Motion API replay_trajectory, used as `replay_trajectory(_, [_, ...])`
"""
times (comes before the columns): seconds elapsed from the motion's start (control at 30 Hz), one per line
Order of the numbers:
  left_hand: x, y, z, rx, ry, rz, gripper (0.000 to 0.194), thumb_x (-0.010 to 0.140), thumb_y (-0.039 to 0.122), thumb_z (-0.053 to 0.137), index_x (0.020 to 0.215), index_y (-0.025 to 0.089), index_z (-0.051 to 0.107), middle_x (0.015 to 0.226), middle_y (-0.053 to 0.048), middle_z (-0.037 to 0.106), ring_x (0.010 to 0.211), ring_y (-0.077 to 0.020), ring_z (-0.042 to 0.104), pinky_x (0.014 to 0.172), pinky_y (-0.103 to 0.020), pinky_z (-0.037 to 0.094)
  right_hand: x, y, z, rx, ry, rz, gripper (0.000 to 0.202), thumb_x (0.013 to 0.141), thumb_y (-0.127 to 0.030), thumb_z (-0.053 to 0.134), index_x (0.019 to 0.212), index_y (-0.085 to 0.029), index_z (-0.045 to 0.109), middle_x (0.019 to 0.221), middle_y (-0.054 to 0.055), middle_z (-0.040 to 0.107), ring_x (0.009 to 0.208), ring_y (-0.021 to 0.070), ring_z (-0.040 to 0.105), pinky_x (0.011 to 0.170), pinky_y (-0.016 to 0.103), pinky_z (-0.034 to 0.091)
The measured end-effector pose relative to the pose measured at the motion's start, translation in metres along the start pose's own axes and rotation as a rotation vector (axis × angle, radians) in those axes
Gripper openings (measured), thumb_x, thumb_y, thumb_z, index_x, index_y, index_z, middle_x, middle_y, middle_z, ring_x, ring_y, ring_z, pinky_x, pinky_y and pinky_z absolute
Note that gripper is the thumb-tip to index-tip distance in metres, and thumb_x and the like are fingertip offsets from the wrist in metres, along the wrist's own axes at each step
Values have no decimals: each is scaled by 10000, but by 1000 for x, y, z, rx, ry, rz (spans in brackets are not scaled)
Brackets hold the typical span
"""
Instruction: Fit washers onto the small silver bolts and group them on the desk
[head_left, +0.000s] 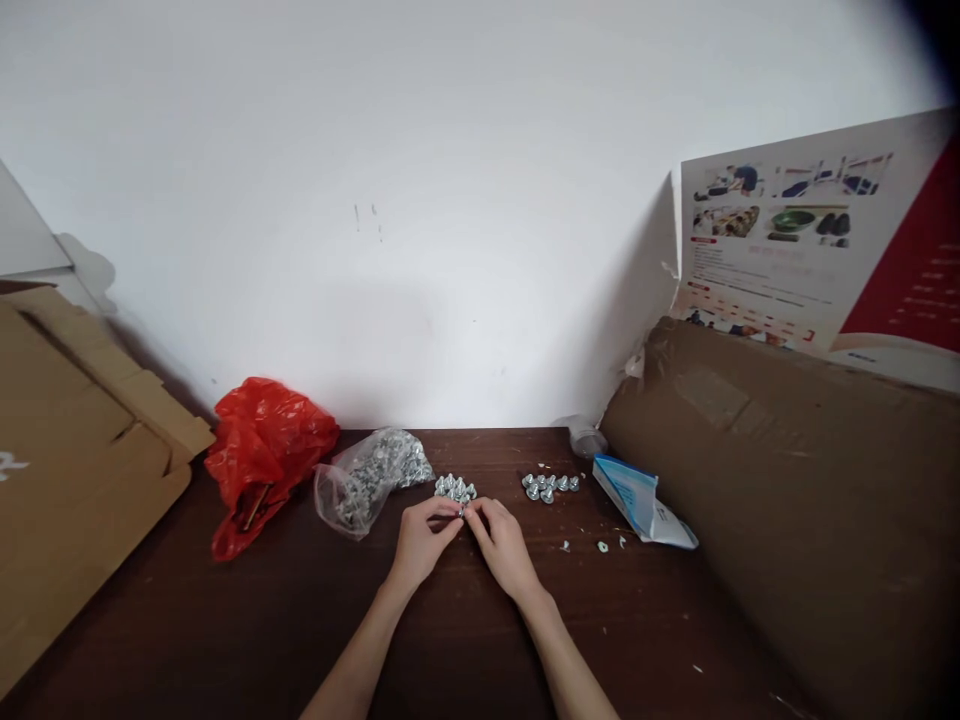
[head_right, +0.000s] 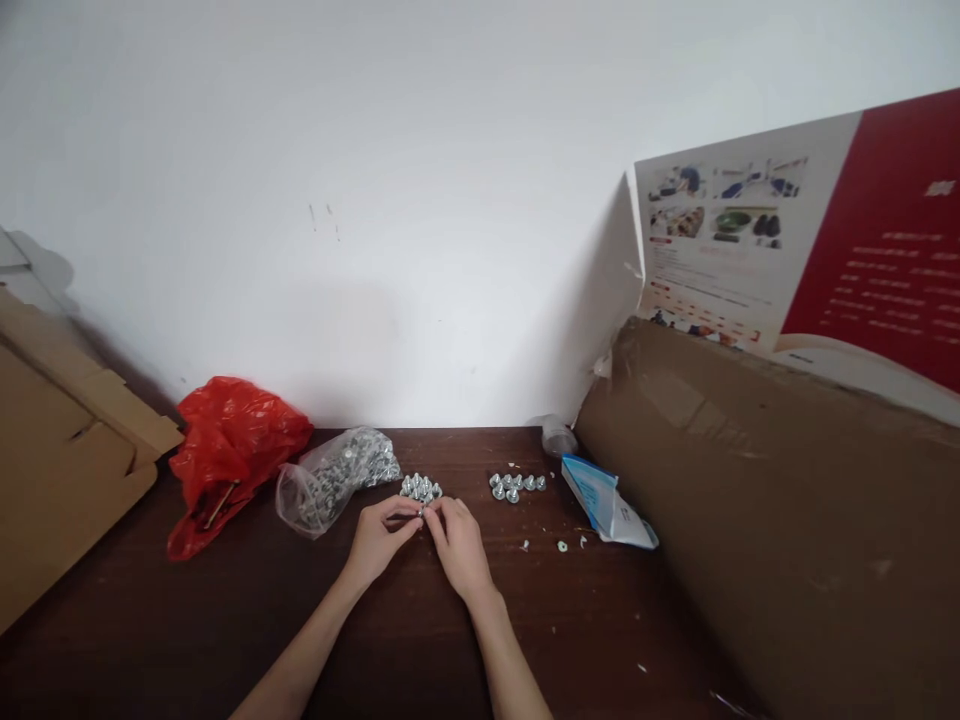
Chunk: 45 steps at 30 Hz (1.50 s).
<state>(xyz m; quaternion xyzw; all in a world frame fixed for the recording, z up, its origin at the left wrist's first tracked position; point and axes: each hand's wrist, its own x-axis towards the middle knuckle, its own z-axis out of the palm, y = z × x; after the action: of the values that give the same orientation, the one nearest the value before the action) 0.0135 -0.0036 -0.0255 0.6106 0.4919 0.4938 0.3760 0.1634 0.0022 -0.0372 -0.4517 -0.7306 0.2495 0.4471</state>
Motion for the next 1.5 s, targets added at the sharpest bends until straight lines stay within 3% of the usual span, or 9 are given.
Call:
replay_trajectory(0.13, [-4,-1,3,11,23,9,200,721,172,628,914,140,668,894,-78,716,835,-188,684,758,-303,570,-2,2,-3,133,27,87,278,856,-420,529,881,-166,640,745,40,648,668,178,578,647,275,441])
replay_trajectory(0.33, [-25,1,8,60,39,98,302,750,140,583,1047,148,634,1012,-85,689,897,-178,664,831,-344,554,-18,7,-7,311,96,183,300,788,-439,606,840,-152,677,750,47,671,684,178,577,669,282,446])
replay_trajectory(0.47, [-50,6,3,418,67,182,351,775,115,553,1116,176,612,1160,-86,628,1088,-208,575,977,-405,463,-31,4,-9,248,173,149,262,804,-402,588,851,-163,685,815,60,678,746,190,593,721,301,450])
replay_trajectory(0.57, [-67,10,2,736,-5,203,361,826,185,536,1184,170,584,1316,-100,530,1266,-250,428,1073,-460,347,-35,0,-11,171,191,97,226,814,-366,572,833,-172,687,849,70,679,787,199,604,760,316,452])
replay_trajectory(0.77, [-84,13,8,1099,-97,263,485,890,357,463,1330,152,464,1450,-129,369,1354,-291,301,1105,-504,248,-30,-1,-11,110,211,61,194,816,-295,523,832,-176,675,849,71,672,784,200,607,742,319,466])
replay_trajectory(1.07, [-82,16,15,1233,-111,202,529,917,397,360,1376,141,411,1475,-119,321,1368,-295,267,1108,-512,211,-14,0,-7,-33,270,2,162,804,-192,473,820,-178,633,850,64,631,752,189,586,742,314,464])
replay_trajectory(1.5, [-69,11,30,1221,-97,153,557,913,408,319,1381,113,388,1487,-126,298,1382,-311,208,1110,-552,140,-9,2,-1,-129,221,56,179,780,-160,482,902,-182,612,869,56,623,753,192,584,746,316,462])
